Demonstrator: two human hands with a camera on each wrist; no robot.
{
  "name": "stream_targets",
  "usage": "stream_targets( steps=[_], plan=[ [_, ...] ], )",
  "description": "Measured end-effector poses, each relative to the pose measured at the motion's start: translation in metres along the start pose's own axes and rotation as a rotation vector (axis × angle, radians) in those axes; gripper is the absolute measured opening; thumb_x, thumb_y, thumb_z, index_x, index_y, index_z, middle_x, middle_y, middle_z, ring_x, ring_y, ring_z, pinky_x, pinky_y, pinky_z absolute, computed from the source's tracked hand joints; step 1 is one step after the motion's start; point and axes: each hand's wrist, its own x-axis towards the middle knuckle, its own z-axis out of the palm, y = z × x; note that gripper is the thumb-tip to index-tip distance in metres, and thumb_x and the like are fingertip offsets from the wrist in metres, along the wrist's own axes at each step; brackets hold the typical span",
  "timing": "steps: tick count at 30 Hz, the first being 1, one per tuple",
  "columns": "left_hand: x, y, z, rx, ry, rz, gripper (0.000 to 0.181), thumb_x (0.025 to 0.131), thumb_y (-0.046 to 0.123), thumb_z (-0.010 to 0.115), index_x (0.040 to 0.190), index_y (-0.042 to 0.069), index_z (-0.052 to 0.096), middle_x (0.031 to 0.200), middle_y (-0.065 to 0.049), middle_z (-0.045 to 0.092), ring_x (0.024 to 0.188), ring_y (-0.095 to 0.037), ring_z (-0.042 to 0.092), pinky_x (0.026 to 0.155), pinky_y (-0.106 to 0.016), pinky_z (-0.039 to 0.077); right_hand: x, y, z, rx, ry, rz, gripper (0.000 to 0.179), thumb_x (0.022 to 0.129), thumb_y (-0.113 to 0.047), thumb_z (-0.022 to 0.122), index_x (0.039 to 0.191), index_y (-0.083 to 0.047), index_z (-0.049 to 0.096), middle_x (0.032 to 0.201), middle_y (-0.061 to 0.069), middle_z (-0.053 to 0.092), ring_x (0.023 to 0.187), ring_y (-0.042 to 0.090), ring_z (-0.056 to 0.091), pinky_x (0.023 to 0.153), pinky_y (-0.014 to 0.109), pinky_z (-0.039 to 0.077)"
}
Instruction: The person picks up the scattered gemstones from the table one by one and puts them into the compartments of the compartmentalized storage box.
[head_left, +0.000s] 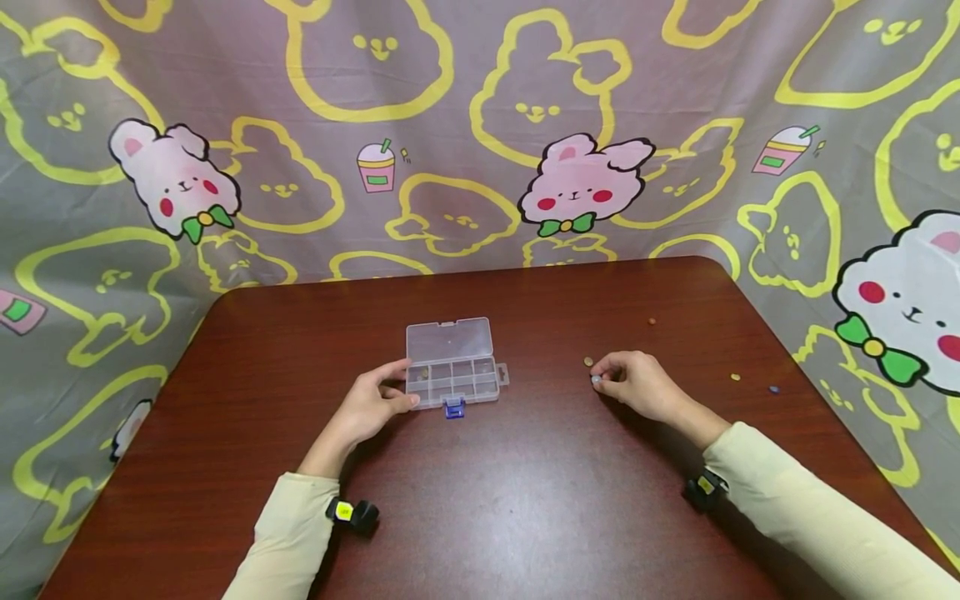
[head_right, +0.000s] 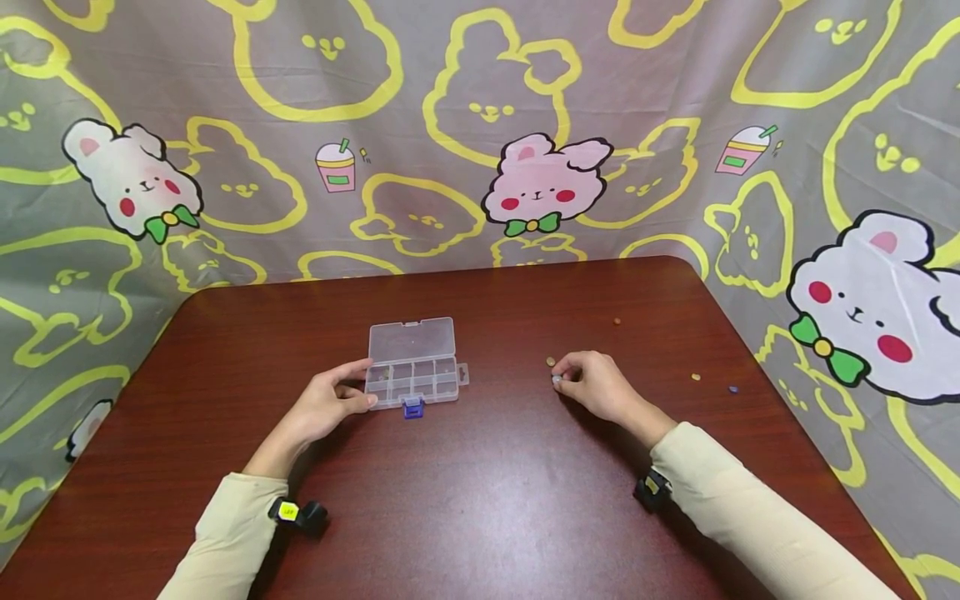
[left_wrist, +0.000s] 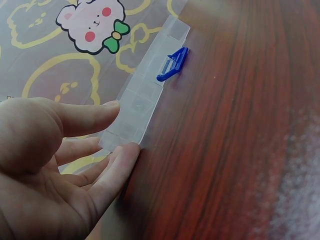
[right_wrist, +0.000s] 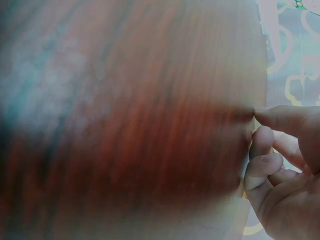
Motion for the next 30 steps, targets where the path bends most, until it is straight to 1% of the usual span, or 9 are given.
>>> stream_targets(
  steps=[4,12,14,16,18,21,23,30],
  plan=[
    [0.001,0.0,0.0,0.003,0.001,-0.002,0.062,0.088,0.0,0.074,0.145,0.0,0.05,0.13,-0.027,0.056,0.087,-0.024,0.061,0.066,-0.027,0.049,0.0,0.0,-0.001,-0.004,0.005,-0.016,0.007,0.085,-0.001,0.076,0.091,-0.004,0.073,0.072,-0.001,0.062,0.052,0.008,0.053,0.05,0.025,0.043],
    [0.002,0.0,0.001,0.008,-0.002,-0.002,0.062,0.088,0.0,0.074,0.145,0.0,0.05,0.13,-0.027,0.056,0.088,-0.025,0.061,0.066,-0.027,0.049,0.002,-0.002,0.003,-0.005,0.012,-0.021,0.007,0.085,-0.002,0.077,0.089,-0.007,0.073,0.071,-0.003,0.062,0.054,0.008,0.053,0.053,0.025,0.044],
    [0.002,0.0,0.001,0.006,-0.001,-0.001,0.062,0.088,0.0,0.074,0.145,-0.001,0.05,0.13,-0.027,0.056,0.088,-0.025,0.061,0.066,-0.027,0.049,0.002,-0.004,0.004,0.0,0.016,-0.031,0.007,0.085,-0.002,0.077,0.088,-0.007,0.073,0.072,-0.003,0.064,0.055,0.008,0.053,0.053,0.025,0.044],
    [0.002,0.001,0.001,0.004,0.0,-0.005,0.062,0.088,0.0,0.074,0.145,0.0,0.05,0.13,-0.027,0.056,0.088,-0.025,0.06,0.067,-0.027,0.049,0.003,-0.006,0.006,0.006,0.021,-0.04,0.007,0.085,-0.002,0.077,0.088,-0.007,0.073,0.077,-0.001,0.067,0.056,0.008,0.053,0.054,0.025,0.045],
    [0.002,0.001,0.001,0.002,0.0,-0.007,0.062,0.088,0.0,0.074,0.145,0.0,0.05,0.13,-0.027,0.056,0.088,-0.024,0.06,0.067,-0.027,0.049,0.004,-0.008,0.007,0.015,0.018,-0.04,0.007,0.085,-0.002,0.076,0.089,-0.006,0.073,0.077,0.0,0.067,0.056,0.008,0.054,0.053,0.025,0.045],
    [0.002,0.002,0.0,-0.002,0.002,-0.012,0.062,0.087,-0.001,0.074,0.145,0.0,0.05,0.13,-0.026,0.056,0.088,-0.024,0.06,0.067,-0.027,0.049,0.008,-0.012,0.01,0.029,0.01,-0.036,0.007,0.086,-0.002,0.076,0.09,-0.007,0.073,0.075,-0.001,0.066,0.055,0.009,0.055,0.053,0.025,0.045],
    [0.001,0.002,0.0,-0.004,0.003,-0.012,0.062,0.087,-0.001,0.074,0.145,0.0,0.051,0.13,-0.026,0.056,0.087,-0.024,0.06,0.067,-0.027,0.049,0.01,-0.015,0.013,0.046,0.003,-0.032,0.007,0.086,-0.003,0.076,0.091,-0.007,0.073,0.069,-0.002,0.063,0.054,0.01,0.055,0.052,0.025,0.044],
    [0.0,0.001,-0.001,0.003,0.002,-0.005,0.061,0.088,0.0,0.074,0.145,-0.001,0.05,0.129,-0.027,0.056,0.087,-0.023,0.06,0.066,-0.026,0.049,0.017,-0.024,0.021,0.085,-0.003,-0.049,0.006,0.087,-0.004,0.075,0.09,-0.008,0.073,0.068,-0.003,0.062,0.054,0.01,0.057,0.052,0.025,0.044]
  ],
)
